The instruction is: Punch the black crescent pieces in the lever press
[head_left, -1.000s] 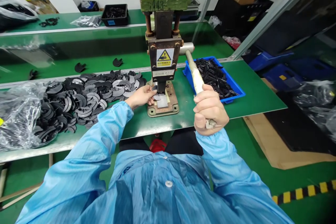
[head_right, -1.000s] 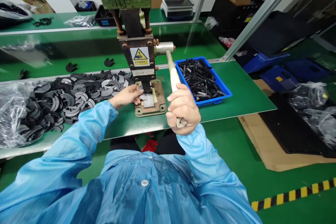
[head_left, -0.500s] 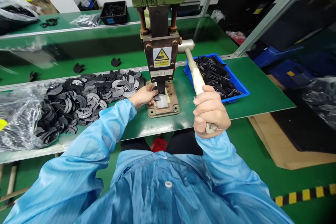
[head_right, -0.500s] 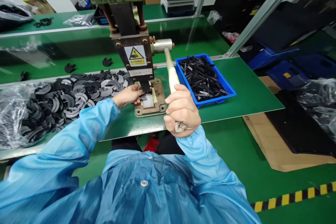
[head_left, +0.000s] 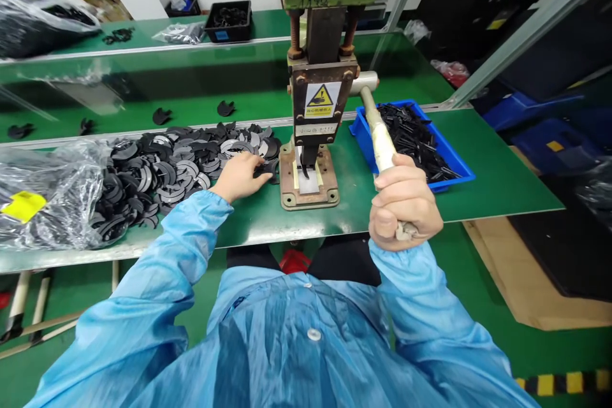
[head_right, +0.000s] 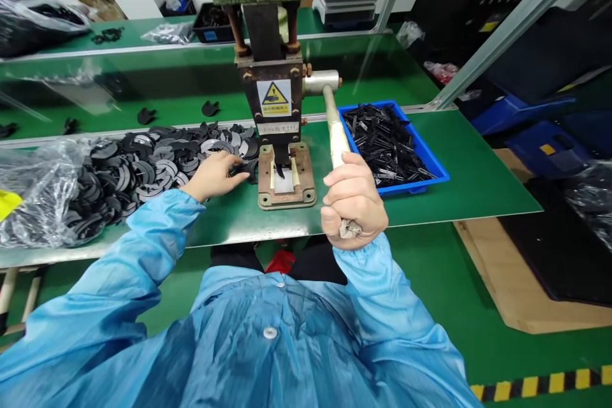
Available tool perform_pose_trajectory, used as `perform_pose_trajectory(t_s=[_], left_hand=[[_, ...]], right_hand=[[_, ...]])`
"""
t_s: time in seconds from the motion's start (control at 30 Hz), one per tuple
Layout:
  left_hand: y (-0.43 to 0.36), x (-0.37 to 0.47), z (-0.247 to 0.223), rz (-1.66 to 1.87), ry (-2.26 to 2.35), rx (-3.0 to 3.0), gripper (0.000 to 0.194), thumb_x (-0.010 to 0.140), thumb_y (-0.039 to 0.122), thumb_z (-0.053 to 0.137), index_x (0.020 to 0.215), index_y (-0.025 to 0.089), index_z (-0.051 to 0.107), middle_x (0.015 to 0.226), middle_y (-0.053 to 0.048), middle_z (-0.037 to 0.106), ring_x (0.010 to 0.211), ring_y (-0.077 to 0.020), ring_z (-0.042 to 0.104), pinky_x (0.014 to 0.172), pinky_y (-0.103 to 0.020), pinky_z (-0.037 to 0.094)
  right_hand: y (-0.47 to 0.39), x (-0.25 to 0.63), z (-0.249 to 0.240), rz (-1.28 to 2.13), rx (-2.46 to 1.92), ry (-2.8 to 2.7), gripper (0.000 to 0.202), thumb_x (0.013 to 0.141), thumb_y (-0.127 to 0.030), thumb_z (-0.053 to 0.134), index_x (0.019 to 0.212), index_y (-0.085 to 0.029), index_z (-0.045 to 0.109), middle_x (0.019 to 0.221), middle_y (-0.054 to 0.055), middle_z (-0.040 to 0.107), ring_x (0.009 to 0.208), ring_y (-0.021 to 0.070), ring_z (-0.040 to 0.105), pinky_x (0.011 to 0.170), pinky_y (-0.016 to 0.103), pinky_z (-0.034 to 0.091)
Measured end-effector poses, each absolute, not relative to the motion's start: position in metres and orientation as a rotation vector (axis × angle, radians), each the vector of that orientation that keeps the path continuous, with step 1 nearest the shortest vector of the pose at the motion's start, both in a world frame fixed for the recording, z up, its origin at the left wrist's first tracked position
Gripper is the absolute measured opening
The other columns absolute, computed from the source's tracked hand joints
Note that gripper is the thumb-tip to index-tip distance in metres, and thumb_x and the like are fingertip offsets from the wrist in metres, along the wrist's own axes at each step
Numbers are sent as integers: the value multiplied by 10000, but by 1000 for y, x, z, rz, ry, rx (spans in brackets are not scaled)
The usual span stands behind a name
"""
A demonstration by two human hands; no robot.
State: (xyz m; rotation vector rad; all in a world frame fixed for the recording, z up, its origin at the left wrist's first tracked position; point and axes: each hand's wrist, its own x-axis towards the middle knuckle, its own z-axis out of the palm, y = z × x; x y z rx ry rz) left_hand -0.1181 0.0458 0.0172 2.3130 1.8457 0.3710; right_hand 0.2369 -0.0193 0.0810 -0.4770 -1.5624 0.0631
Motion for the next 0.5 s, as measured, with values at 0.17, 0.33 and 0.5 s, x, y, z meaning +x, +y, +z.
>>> perform_pose_trajectory(t_s=[0.17,0.33,0.5], left_hand=[[49,-86,11,179,2056,2169,595,943,641,689,1313,175,695,1255,-207,765,1309,-415,655,1137,-500,462],[57,-82,11,214,2099,1801,686,887,613,769,1421,216,602,1241,-149,809,1201,-368,744,978,-420,538],[58,-80,11,205,2054,1736,512,914,519,763,1329,239,655,1233,-109,819,1185,-314,759,948,-375,553]], right_hand=[[-19,236,82,15,-432,-1536,273,937,-376,705,719,-266,583,687,-64,644,825,169,729,1093,593,633],[-18,234,83,15,-431,-1525,274,924,-372,702,707,-264,574,681,-67,649,815,171,727,1092,589,635],[-18,233,83,21,-419,-1518,274,919,-360,708,707,-258,569,682,-67,648,819,165,728,1099,576,629]])
